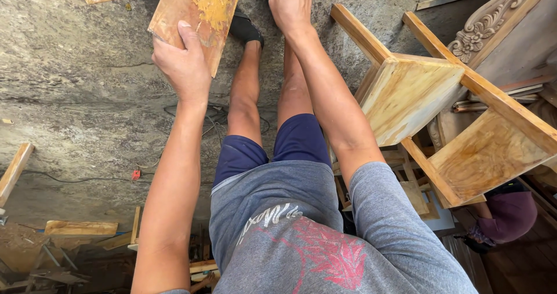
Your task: The person applies wood filler to the joints and gaps of a wooden chair frame using a small knife. They repeatedly take the filler from a wooden board and spread it onto different sections of the frame before scraping off the excess.
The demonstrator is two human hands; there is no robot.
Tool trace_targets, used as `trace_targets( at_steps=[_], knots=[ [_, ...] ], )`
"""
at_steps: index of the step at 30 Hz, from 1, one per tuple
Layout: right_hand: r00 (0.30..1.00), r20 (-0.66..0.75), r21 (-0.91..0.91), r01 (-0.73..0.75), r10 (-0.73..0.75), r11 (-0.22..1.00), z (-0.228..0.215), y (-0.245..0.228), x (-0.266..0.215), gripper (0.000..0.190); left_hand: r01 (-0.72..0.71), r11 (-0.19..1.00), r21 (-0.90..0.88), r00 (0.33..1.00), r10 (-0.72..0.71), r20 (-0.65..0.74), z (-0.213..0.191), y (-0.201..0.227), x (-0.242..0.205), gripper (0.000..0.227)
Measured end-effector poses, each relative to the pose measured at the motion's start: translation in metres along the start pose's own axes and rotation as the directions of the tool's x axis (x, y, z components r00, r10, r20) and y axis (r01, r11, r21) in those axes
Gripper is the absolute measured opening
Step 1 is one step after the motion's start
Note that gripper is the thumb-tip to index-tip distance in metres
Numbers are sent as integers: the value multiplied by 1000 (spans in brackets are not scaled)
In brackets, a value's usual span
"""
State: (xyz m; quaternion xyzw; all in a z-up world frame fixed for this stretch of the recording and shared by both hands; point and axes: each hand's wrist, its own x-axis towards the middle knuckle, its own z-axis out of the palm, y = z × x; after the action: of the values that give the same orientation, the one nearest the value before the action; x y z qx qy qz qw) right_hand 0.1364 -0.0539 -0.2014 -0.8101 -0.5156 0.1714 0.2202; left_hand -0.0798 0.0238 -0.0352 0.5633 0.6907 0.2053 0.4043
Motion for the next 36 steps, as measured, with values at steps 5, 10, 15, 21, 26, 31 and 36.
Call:
trace_targets(
  at_steps=[5, 10, 15, 21, 26, 31, 36],
  knots=[
    [999, 39, 87, 18, -21, 996, -37, -24, -9, 20, -15, 1000, 10, 1000, 15, 3, -1, -2, 2, 26],
    [1000, -3, 39, 4, -4, 999, -57, -22, 31, 25, -56, 973, 224, 996, 71, -60, 13, -4, -3, 31],
    [999, 17, 104, -33, 31, 994, -51, -38, 65, 26, 7, 999, 50, 999, -5, -33, 7, 14, -10, 31],
    [981, 187, 60, -70, 58, 996, -38, -37, 37, 22, -4, 999, 50, 997, 8, -72, 10, 21, -9, 29],
    [956, 272, 33, -127, 113, 991, -38, -31, 11, 17, 47, 998, 48, 998, -45, -45, 11, 23, -12, 28],
    [959, 261, 39, -128, 114, 991, -54, -39, 8, 18, -7, 998, 56, 998, 11, -69, 13, 28, -11, 28],
    [992, 98, 71, -83, 76, 994, -59, -33, 29, 26, -1, 997, 75, 998, 6, -65, 14, 23, -14, 31]
  ],
)
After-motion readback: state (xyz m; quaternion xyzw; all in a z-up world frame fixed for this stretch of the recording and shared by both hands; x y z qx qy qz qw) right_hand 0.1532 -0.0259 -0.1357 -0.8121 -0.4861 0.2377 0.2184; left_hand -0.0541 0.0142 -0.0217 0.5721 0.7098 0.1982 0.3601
